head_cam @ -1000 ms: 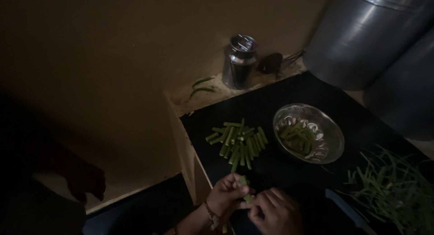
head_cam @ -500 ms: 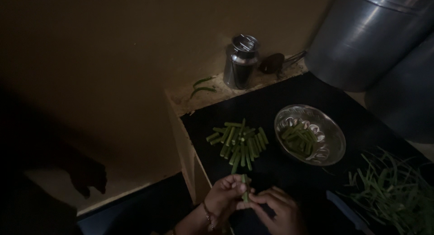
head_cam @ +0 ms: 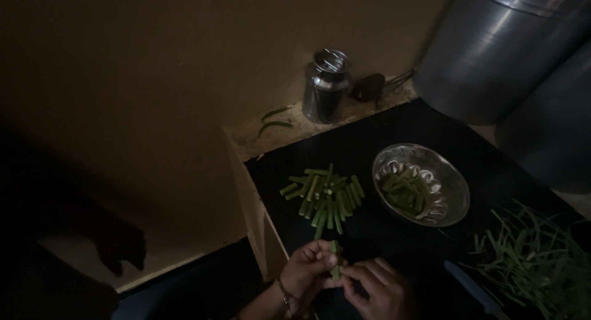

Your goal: The person peels and cuts green drumsticks into segments on a floor-level workspace with a knife and by hand, placing the pieces into a metal bowl.

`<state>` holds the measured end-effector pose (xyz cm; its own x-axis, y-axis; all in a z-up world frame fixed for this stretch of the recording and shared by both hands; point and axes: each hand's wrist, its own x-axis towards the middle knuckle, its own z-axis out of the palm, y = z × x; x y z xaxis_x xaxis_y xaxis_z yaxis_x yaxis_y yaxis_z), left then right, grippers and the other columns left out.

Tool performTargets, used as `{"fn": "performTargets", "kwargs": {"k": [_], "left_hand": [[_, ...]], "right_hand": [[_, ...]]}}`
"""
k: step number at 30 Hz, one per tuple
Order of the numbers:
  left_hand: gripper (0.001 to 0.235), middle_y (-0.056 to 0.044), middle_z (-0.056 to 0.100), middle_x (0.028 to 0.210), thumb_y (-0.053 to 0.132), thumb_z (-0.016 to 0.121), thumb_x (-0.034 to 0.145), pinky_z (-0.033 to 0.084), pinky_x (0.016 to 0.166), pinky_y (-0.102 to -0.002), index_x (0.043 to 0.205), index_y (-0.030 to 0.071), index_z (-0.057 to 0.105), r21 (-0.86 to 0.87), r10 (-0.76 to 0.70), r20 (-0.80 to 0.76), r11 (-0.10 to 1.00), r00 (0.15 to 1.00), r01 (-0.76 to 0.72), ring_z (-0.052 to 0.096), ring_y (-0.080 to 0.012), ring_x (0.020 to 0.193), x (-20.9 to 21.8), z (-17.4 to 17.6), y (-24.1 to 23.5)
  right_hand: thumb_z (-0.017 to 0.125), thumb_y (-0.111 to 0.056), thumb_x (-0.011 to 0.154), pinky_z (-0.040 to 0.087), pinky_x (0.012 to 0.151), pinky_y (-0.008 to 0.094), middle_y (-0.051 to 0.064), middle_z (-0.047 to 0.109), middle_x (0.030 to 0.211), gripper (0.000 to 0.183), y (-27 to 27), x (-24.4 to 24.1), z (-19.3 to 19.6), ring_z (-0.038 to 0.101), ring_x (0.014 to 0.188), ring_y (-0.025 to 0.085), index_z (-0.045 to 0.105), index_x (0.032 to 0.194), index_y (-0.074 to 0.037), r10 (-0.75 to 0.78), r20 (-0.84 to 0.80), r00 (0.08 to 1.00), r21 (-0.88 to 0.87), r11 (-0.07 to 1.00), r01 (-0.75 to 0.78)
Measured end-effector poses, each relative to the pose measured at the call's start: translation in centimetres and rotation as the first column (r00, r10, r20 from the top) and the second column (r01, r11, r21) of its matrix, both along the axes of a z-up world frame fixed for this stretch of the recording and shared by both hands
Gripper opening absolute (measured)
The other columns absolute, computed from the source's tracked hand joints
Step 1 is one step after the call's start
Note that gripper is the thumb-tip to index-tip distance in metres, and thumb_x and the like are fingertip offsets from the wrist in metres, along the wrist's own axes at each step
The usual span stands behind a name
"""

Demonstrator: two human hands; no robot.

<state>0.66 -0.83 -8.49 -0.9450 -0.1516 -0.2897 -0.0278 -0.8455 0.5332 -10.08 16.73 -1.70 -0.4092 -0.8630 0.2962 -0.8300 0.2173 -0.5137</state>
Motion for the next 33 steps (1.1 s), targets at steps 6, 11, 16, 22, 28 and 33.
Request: {"fn": "performTargets", "kwargs": {"k": [6, 11, 16, 22, 28, 33], "left_hand": [[0.014, -0.005, 0.07, 0.091, 0.009, 0.073, 0.102, 0.066, 0.076, -0.04, 0.115, 0.007, 0.069, 0.012, -0.047, -0.1, 0.999, 0.994, 0.048, 0.072, -0.0182, 0.083, 0.0, -1.4, 0.1], [0.021, -0.012, 0.075, 0.099, 0.012, 0.069, 0.102, 0.063, 0.074, -0.034, 0.121, 0.003, 0.069, -0.094, -0.142, -0.081, 0.986, 0.987, 0.134, 0.073, -0.0197, 0.083, 0.1, -1.2, 0.2], [0.032, -0.011, 0.074, 0.107, 0.018, 0.062, 0.106, 0.063, 0.083, -0.034, 0.132, 0.001, 0.063, 0.018, -0.162, -0.158, 0.986, 0.974, 0.167, 0.074, -0.0195, 0.093, 0.5, 0.6, -0.6], [0.037, -0.012, 0.072, 0.115, 0.02, 0.052, 0.109, 0.061, 0.092, -0.036, 0.14, 0.0, 0.058, -0.018, -0.148, -0.104, 0.989, 0.984, 0.147, 0.073, -0.0219, 0.103, 1.1, 3.4, -0.5], [0.039, -0.012, 0.067, 0.123, 0.014, 0.047, 0.107, 0.059, 0.102, -0.038, 0.144, 0.0, 0.053, -0.01, -0.117, -0.142, 0.993, 0.983, 0.117, 0.069, -0.0243, 0.116, 1.1, 4.6, -0.3], [0.041, -0.008, 0.066, 0.12, 0.007, 0.052, 0.103, 0.058, 0.103, -0.039, 0.143, 0.004, 0.055, 0.006, -0.082, -0.055, 0.997, 0.995, 0.082, 0.069, -0.0238, 0.117, 0.8, 3.8, -0.1]], "right_hand": [[0.078, -0.022, 0.085, 0.061, 0.075, 0.043, 0.008, 0.074, 0.089, 0.014, 0.3, 0.1, -2.2, 0.075, 0.085, 0.024, 0.076, 0.096, -0.014, -0.09, 0.051, 0.995, 0.001, 0.996, 0.09], [0.079, -0.018, 0.08, 0.061, 0.074, 0.04, 0.008, 0.076, 0.087, 0.017, 2.4, -4.2, -2.4, 0.076, 0.076, 0.022, 0.074, 0.095, -0.012, -0.584, 0.152, 0.797, -0.007, 0.806, 0.592], [0.079, -0.008, 0.093, 0.058, 0.084, 0.046, 0.012, 0.074, 0.107, 0.017, 10.1, -12.9, -0.1, 0.071, 0.096, 0.026, 0.072, 0.109, -0.006, -0.84, 0.01, 0.542, -0.195, 0.53, 0.825], [0.078, -0.015, 0.092, 0.056, 0.093, 0.046, 0.011, 0.072, 0.115, 0.016, 13.5, -14.1, -0.1, 0.068, 0.11, 0.027, 0.072, 0.106, -0.008, -0.904, -0.247, 0.35, 0.026, 0.355, 0.935], [0.076, -0.022, 0.091, 0.055, 0.101, 0.047, 0.011, 0.07, 0.123, 0.017, 6.4, -7.3, 2.6, 0.065, 0.124, 0.028, 0.072, 0.104, -0.01, -0.767, -0.46, 0.447, -0.112, 0.55, 0.828], [0.068, -0.019, 0.092, 0.061, 0.089, 0.04, 0.006, 0.076, 0.11, 0.022, 1.0, -1.1, 1.5, 0.075, 0.104, 0.021, 0.079, 0.111, -0.017, -0.375, -0.049, 0.926, 0.066, 0.924, 0.378]]}}
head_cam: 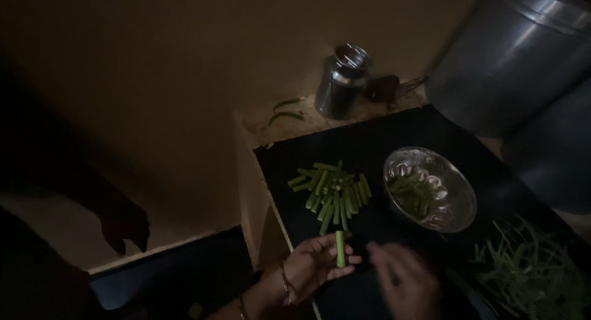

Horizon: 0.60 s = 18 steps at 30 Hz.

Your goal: The person peels and cuts green drumsticks into segments on a floor-level workspace with a knife and by hand, placing the pieces into a metal bowl.

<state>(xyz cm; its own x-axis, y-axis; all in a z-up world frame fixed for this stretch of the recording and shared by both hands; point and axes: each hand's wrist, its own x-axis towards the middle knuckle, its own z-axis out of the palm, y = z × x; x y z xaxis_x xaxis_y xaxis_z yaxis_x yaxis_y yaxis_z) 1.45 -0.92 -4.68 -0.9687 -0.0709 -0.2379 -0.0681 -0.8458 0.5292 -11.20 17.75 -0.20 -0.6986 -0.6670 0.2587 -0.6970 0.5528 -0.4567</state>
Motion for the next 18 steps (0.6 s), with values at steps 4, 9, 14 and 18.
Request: {"fn": "performTargets", "kwargs": {"k": [4, 9, 14, 18], "left_hand": [[0.036, -0.007, 0.069, 0.114, 0.015, 0.062, 0.106, 0.057, 0.101, -0.04, 0.141, 0.006, 0.058, 0.105, -0.007, -0.07, 0.994, 0.998, 0.015, 0.068, -0.0216, 0.109, -0.2, -1.2, -0.3], [0.029, -0.004, 0.072, 0.107, 0.01, 0.067, 0.1, 0.059, 0.098, -0.044, 0.129, 0.01, 0.063, 0.114, 0.062, 0.015, 0.991, 0.998, -0.063, 0.069, -0.0216, 0.106, -1.1, -4.3, -0.1], [0.025, -0.011, 0.072, 0.113, 0.004, 0.066, 0.102, 0.058, 0.089, -0.043, 0.127, 0.006, 0.064, 0.198, 0.165, -0.384, 0.976, 0.909, -0.093, 0.068, -0.0235, 0.102, -1.6, -6.2, 1.3], [0.015, -0.007, 0.071, 0.1, 0.001, 0.07, 0.1, 0.062, 0.096, -0.044, 0.112, 0.007, 0.064, 0.108, 0.147, -0.151, 0.985, 0.978, -0.132, 0.072, -0.0238, 0.115, -1.5, -5.5, 0.5]], "right_hand": [[0.075, -0.021, 0.084, 0.059, 0.08, 0.045, 0.012, 0.074, 0.111, 0.036, -0.4, -0.7, -2.8, 0.072, 0.098, 0.029, 0.081, 0.119, -0.014, 0.36, -0.008, 0.933, -0.009, 0.933, -0.36], [0.074, -0.022, 0.091, 0.058, 0.083, 0.048, 0.009, 0.073, 0.101, 0.03, 1.0, -4.1, -6.8, 0.073, 0.094, 0.024, 0.074, 0.119, -0.011, 0.642, -0.295, 0.707, 0.017, 0.744, -0.668], [0.077, -0.026, 0.088, 0.057, 0.085, 0.05, 0.009, 0.071, 0.105, 0.03, 0.8, -3.6, -8.1, 0.072, 0.098, 0.026, 0.073, 0.116, -0.014, 0.617, -0.198, 0.761, 0.044, 0.782, -0.622], [0.076, -0.026, 0.086, 0.058, 0.087, 0.047, 0.006, 0.071, 0.106, 0.027, 1.3, -2.7, -8.8, 0.073, 0.094, 0.023, 0.076, 0.112, -0.02, 0.398, 0.035, 0.917, 0.116, 0.91, -0.399]]}}
